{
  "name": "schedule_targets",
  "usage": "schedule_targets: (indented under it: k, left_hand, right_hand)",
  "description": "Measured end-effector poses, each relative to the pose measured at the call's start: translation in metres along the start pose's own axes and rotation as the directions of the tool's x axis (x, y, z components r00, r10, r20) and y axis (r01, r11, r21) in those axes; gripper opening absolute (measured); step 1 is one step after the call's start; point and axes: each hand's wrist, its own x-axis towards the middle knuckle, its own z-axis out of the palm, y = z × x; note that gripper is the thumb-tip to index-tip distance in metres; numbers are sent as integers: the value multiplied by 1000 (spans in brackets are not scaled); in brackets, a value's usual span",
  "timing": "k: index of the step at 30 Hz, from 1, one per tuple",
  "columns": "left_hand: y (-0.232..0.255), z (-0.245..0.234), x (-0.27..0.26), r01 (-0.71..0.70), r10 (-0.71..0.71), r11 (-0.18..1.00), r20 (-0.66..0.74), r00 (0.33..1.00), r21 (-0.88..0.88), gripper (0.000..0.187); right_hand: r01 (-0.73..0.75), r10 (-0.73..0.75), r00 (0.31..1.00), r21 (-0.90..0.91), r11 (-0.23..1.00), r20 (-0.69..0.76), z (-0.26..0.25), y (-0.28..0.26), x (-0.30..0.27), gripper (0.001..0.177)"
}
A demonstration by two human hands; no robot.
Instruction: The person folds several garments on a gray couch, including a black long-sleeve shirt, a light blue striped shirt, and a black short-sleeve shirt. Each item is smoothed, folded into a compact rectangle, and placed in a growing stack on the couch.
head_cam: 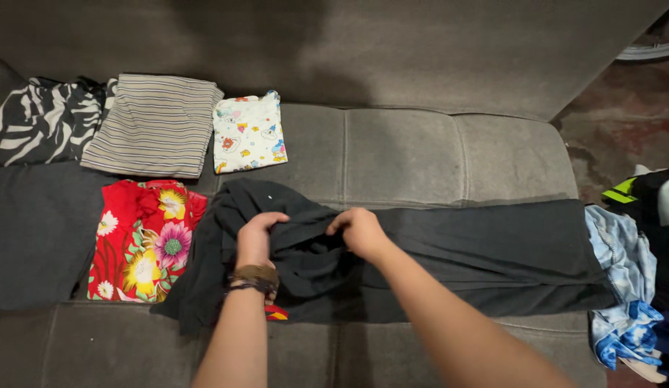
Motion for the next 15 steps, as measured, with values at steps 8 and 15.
schedule_targets:
  k: [8, 15]
  left_hand:
    - [19, 40, -90, -492, 629, -125, 452, 633, 862, 24]
    - [91, 29, -74, -397, 412, 224, 283, 866, 890, 8]
  right_hand:
    - [-208, 222, 969, -129, 970, 104, -14, -67, -14, 43]
    - [208, -170, 975, -312, 927, 146, -54, -78, -21, 30]
